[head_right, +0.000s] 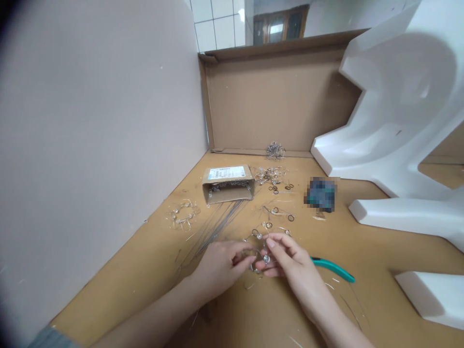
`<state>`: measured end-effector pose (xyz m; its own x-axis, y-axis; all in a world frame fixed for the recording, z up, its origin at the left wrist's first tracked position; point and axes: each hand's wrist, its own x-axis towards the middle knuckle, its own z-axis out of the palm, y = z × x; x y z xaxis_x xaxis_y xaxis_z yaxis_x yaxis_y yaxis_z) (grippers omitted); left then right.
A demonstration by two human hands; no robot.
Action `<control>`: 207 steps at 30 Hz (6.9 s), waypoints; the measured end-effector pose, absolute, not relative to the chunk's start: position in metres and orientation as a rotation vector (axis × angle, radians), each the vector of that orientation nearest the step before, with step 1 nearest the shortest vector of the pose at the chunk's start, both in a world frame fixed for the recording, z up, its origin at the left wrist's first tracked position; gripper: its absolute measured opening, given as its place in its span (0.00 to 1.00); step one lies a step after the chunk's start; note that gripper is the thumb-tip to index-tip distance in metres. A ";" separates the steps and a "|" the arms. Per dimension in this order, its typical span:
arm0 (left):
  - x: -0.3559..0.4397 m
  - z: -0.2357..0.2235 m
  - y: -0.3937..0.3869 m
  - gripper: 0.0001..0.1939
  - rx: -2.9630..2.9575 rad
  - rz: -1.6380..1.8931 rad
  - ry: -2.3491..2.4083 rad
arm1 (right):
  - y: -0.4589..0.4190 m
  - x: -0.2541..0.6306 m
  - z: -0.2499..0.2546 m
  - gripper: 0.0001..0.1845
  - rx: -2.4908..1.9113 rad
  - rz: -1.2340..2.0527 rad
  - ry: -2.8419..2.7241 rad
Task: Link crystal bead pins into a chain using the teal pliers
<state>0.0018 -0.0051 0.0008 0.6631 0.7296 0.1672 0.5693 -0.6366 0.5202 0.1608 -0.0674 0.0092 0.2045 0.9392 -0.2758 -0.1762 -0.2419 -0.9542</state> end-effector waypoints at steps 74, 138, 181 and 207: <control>0.002 -0.001 0.002 0.15 1.292 0.589 0.481 | -0.065 0.163 0.002 0.17 -1.256 1.324 -0.754; -0.003 0.001 0.015 0.13 1.154 0.885 0.712 | -0.065 0.161 0.000 0.19 -1.306 1.207 -0.757; -0.001 -0.004 0.009 0.16 1.284 0.566 0.514 | -0.066 0.170 0.002 0.16 -1.205 1.277 -0.855; -0.003 0.002 0.008 0.17 1.318 0.706 0.736 | -0.065 0.169 -0.001 0.18 -1.498 0.934 -1.050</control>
